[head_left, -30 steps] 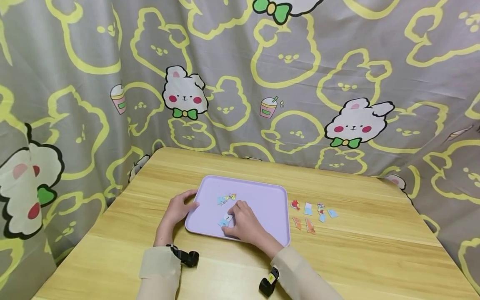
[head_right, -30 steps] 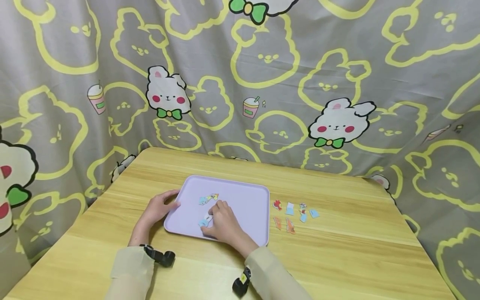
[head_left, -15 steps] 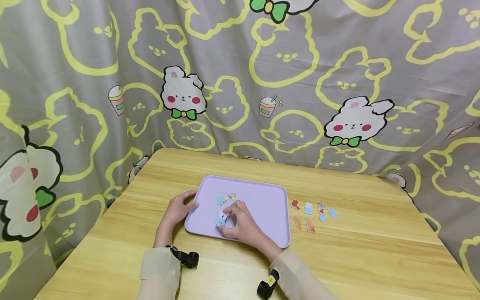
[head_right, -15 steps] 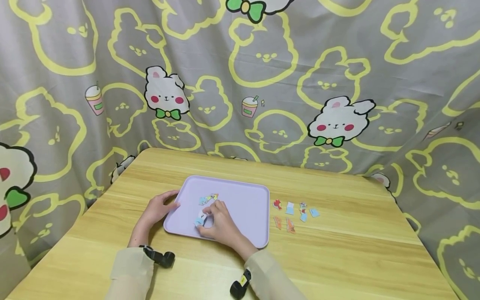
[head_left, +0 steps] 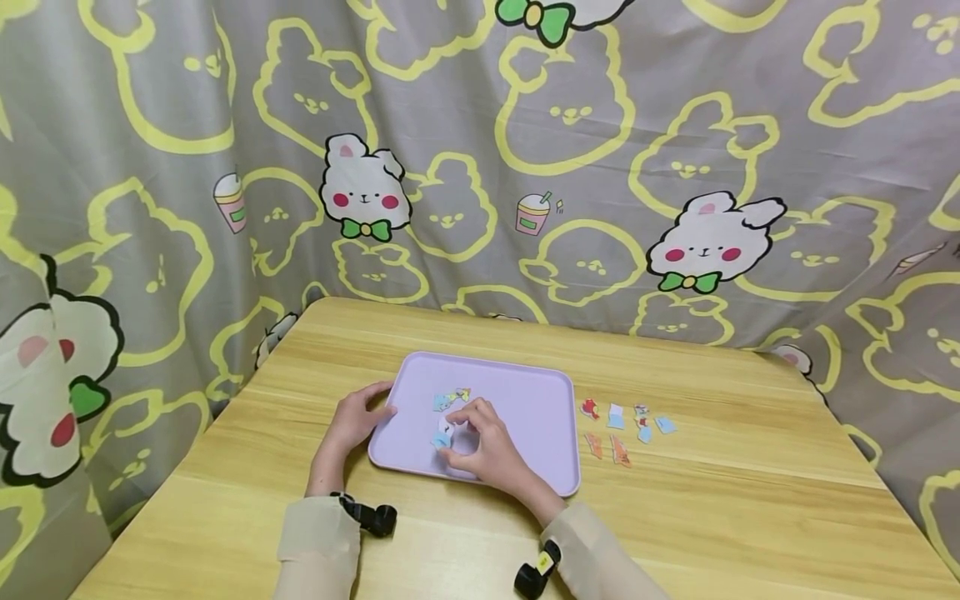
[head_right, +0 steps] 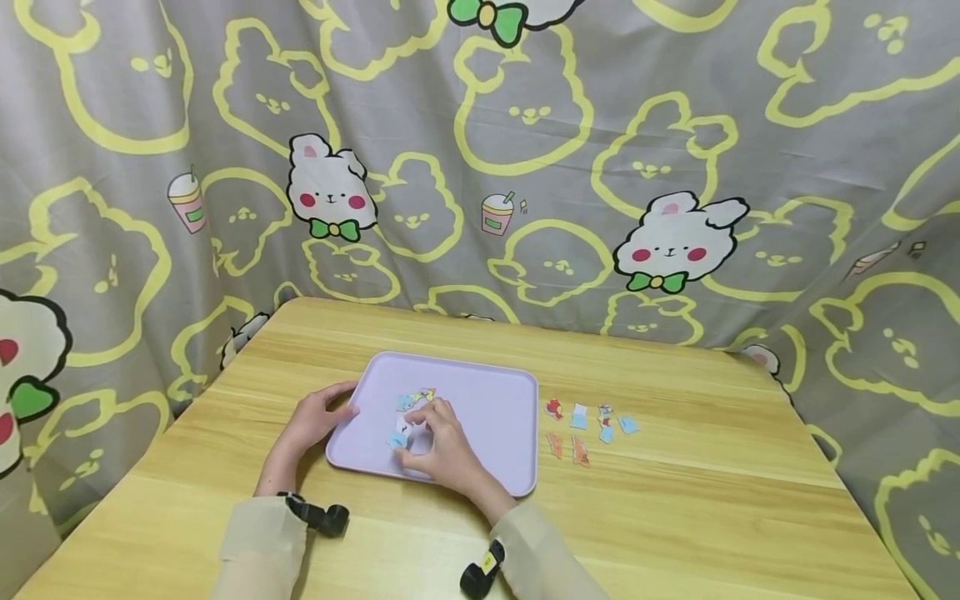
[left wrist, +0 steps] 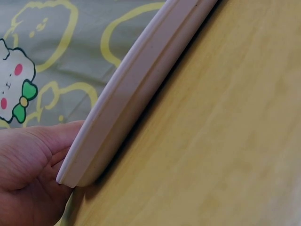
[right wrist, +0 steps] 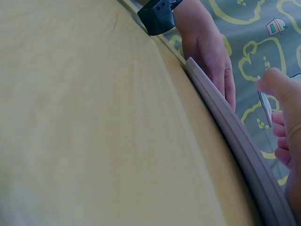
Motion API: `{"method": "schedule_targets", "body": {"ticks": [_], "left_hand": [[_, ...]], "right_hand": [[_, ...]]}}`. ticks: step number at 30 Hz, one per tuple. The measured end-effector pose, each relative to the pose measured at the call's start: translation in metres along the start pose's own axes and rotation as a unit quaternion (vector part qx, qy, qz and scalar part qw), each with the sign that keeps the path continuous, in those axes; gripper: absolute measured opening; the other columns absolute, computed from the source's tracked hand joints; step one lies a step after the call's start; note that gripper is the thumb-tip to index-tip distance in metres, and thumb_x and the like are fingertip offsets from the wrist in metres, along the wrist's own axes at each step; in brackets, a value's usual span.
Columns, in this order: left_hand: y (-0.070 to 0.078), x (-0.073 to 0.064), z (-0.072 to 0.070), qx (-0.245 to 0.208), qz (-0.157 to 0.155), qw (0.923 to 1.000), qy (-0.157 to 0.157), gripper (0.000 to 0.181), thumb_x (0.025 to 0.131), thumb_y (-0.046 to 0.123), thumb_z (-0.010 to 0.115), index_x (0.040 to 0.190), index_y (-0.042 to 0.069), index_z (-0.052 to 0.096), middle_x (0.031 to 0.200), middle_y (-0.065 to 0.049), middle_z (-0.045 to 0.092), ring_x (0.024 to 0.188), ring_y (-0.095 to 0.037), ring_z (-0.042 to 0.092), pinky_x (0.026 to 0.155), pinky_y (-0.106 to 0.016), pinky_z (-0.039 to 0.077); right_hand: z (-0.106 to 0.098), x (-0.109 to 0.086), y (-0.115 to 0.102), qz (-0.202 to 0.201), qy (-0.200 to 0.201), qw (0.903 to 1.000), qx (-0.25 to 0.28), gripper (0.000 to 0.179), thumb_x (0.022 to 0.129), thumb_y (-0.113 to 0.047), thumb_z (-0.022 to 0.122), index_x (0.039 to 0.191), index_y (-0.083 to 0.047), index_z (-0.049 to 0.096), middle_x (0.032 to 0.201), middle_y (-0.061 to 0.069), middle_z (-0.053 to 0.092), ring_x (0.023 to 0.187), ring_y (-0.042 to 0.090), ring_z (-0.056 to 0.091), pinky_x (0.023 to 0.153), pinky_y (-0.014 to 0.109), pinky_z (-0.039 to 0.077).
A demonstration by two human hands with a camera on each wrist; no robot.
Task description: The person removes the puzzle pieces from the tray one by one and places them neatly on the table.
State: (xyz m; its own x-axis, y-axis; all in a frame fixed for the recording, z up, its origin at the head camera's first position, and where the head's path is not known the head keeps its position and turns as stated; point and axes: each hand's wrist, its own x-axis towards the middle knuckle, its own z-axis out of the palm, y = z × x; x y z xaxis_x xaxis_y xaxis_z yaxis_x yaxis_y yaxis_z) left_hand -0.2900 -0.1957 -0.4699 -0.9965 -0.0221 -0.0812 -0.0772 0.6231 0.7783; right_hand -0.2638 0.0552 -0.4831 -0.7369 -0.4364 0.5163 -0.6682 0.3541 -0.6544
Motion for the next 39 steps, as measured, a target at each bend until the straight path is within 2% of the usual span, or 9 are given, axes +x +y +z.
{"method": "schedule_targets", "body": {"ticks": [5,14,26,39], "left_hand": [[0.000,0.000,0.000,0.000,0.002,1.0000,-0.001,0.049,0.096,0.014,0.061,0.143,0.007,0.050,0.151,-0.023,0.043,0.143,-0.043,0.035,0.116,-0.056,0.033],[0.000,0.000,-0.001,-0.001,0.001,1.0000,-0.003,0.049,0.096,0.014,0.061,0.143,0.007,0.050,0.151,-0.023,0.043,0.143,-0.043,0.035,0.116,-0.056,0.034],[0.000,0.001,0.000,-0.001,0.000,1.0000,-0.004,0.050,0.096,0.016,0.061,0.143,0.008,0.049,0.151,-0.023,0.042,0.143,-0.043,0.034,0.117,-0.055,0.032],[0.000,0.002,0.001,0.001,-0.009,0.9999,-0.010,0.050,0.096,0.016,0.060,0.144,0.009,0.048,0.152,-0.023,0.041,0.144,-0.043,0.033,0.116,-0.056,0.034]], "right_hand": [[-0.004,-0.002,0.001,0.010,0.006,0.9999,0.000,0.041,0.074,-0.015,0.082,0.109,-0.004,0.066,0.099,0.009,0.056,0.088,0.021,0.053,0.077,0.026,0.049],[-0.014,-0.007,0.004,0.018,0.019,0.9997,-0.004,0.041,0.073,-0.014,0.083,0.109,-0.006,0.066,0.097,0.009,0.057,0.086,0.017,0.052,0.076,0.024,0.049],[-0.031,-0.016,0.013,0.019,0.045,0.9988,-0.012,0.042,0.070,-0.011,0.084,0.108,-0.005,0.067,0.095,0.013,0.058,0.083,0.025,0.053,0.072,0.027,0.049],[-0.053,-0.027,0.020,0.033,0.059,0.9974,-0.026,0.042,0.071,-0.009,0.084,0.109,-0.006,0.067,0.098,0.007,0.058,0.082,0.025,0.053,0.070,0.027,0.048]]}}
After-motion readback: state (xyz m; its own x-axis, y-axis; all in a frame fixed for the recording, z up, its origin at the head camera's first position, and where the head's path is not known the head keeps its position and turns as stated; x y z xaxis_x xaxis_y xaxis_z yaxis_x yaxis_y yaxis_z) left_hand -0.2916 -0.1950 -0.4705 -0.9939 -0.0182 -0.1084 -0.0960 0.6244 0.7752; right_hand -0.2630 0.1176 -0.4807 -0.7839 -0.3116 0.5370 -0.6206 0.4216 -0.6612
